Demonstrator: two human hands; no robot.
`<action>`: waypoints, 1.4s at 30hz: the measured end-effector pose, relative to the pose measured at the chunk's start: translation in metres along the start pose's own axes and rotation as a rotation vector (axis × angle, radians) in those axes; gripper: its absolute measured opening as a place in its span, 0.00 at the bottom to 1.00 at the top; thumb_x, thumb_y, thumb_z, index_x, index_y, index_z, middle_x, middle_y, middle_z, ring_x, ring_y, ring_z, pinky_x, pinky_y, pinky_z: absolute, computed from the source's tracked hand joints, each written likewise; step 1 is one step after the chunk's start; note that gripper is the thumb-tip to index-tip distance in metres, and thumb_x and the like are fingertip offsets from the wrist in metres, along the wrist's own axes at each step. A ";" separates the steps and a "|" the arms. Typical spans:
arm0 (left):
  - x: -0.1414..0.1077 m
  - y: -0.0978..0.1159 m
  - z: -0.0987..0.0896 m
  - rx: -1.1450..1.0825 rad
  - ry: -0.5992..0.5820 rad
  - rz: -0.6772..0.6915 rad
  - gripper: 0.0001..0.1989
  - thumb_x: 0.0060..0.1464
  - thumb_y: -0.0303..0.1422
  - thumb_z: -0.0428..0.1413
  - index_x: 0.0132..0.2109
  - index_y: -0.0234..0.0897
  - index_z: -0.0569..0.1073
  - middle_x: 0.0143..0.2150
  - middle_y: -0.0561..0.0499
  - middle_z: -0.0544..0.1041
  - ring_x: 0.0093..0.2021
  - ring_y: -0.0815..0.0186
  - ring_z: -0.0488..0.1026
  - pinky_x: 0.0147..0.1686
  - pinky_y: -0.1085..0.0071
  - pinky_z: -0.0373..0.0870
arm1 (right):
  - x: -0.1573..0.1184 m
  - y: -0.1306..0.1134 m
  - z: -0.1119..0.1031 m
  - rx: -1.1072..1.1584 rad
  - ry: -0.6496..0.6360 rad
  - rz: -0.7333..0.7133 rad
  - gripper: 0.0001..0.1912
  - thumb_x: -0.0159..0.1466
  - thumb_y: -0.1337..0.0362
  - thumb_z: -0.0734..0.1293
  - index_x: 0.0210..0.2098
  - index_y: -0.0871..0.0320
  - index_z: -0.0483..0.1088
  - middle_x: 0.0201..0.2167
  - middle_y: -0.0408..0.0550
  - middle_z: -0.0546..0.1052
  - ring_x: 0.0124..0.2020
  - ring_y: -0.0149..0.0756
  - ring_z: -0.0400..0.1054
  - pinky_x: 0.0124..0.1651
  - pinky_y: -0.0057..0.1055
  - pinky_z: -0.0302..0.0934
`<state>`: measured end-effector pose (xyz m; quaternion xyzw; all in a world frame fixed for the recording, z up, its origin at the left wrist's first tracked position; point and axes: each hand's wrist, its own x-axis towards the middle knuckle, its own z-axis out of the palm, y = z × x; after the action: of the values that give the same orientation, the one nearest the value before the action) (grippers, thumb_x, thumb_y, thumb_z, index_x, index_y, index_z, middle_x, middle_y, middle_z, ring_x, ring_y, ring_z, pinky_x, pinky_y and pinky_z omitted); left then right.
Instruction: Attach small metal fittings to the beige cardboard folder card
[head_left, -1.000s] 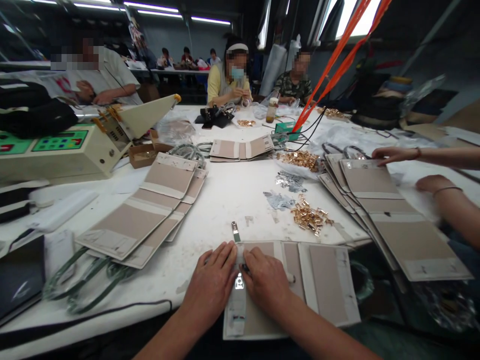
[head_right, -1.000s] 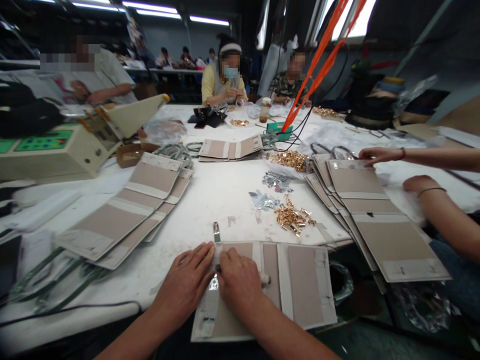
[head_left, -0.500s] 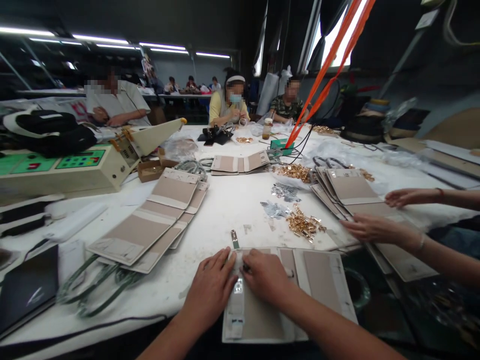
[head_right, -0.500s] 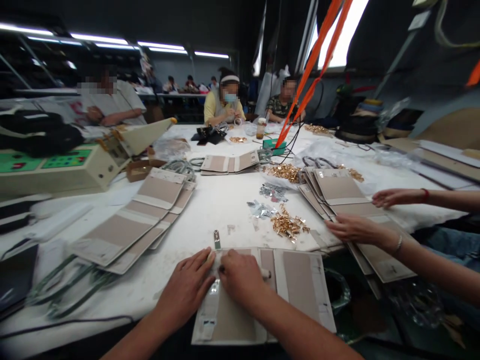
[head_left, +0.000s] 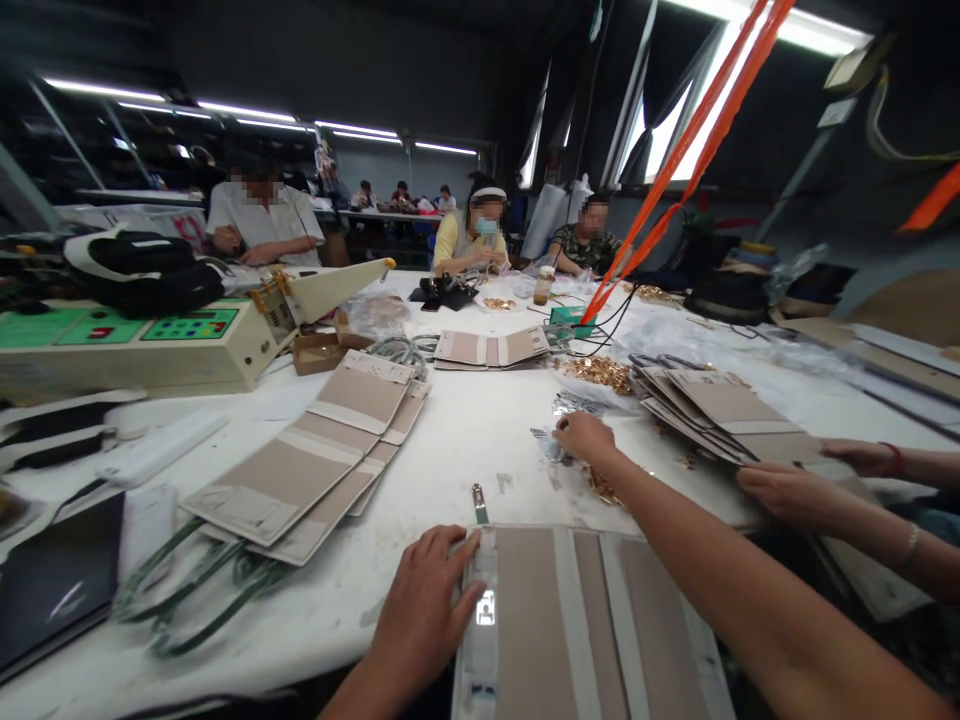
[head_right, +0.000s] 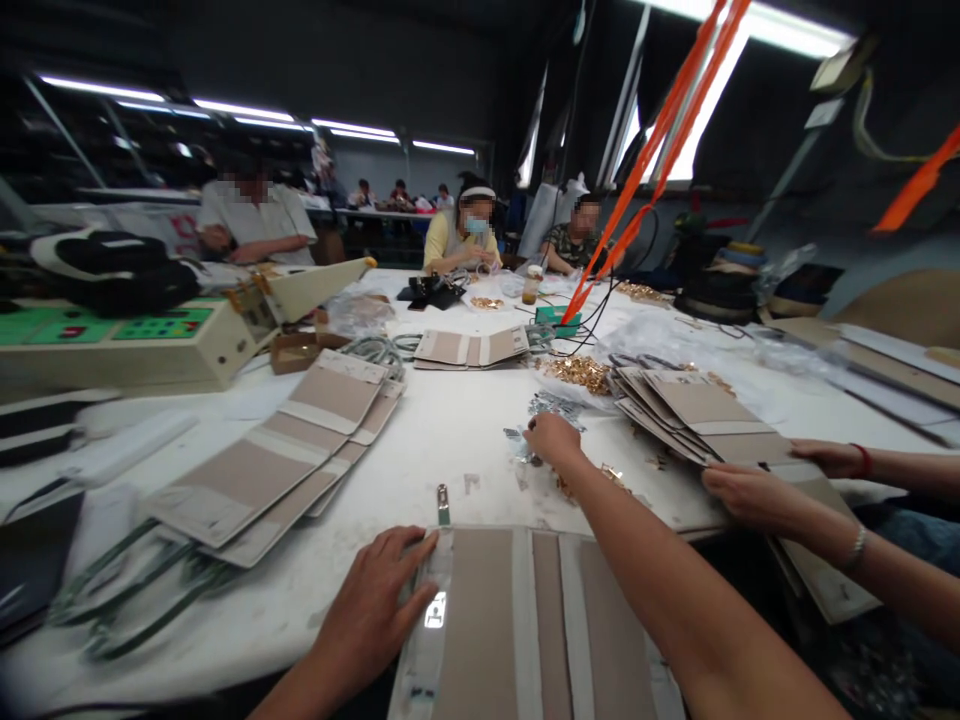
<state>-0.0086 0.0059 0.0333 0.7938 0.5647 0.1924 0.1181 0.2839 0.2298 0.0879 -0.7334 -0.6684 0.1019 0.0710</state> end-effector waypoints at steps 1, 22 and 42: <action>0.000 0.000 0.000 -0.009 0.000 -0.011 0.27 0.64 0.35 0.59 0.68 0.46 0.70 0.65 0.44 0.71 0.66 0.50 0.65 0.65 0.48 0.65 | 0.008 -0.002 0.004 -0.015 -0.007 0.019 0.15 0.65 0.58 0.68 0.47 0.55 0.82 0.51 0.57 0.82 0.53 0.52 0.75 0.51 0.39 0.67; 0.000 0.014 -0.009 -0.049 -0.013 -0.033 0.28 0.61 0.33 0.62 0.67 0.43 0.70 0.64 0.45 0.72 0.65 0.51 0.65 0.65 0.50 0.63 | -0.010 -0.020 -0.027 0.046 -0.068 -0.187 0.13 0.66 0.64 0.65 0.43 0.59 0.81 0.47 0.55 0.83 0.49 0.42 0.76 0.50 0.29 0.64; 0.003 0.018 -0.010 -0.086 0.020 -0.046 0.30 0.58 0.34 0.66 0.66 0.42 0.71 0.62 0.46 0.74 0.63 0.53 0.67 0.62 0.53 0.64 | -0.140 -0.069 0.022 0.499 -0.530 -0.448 0.09 0.57 0.69 0.68 0.34 0.60 0.81 0.31 0.46 0.82 0.34 0.36 0.74 0.38 0.27 0.62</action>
<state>0.0031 0.0024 0.0499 0.7730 0.5750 0.2218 0.1507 0.2000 0.0963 0.0908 -0.4787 -0.7613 0.4275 0.0922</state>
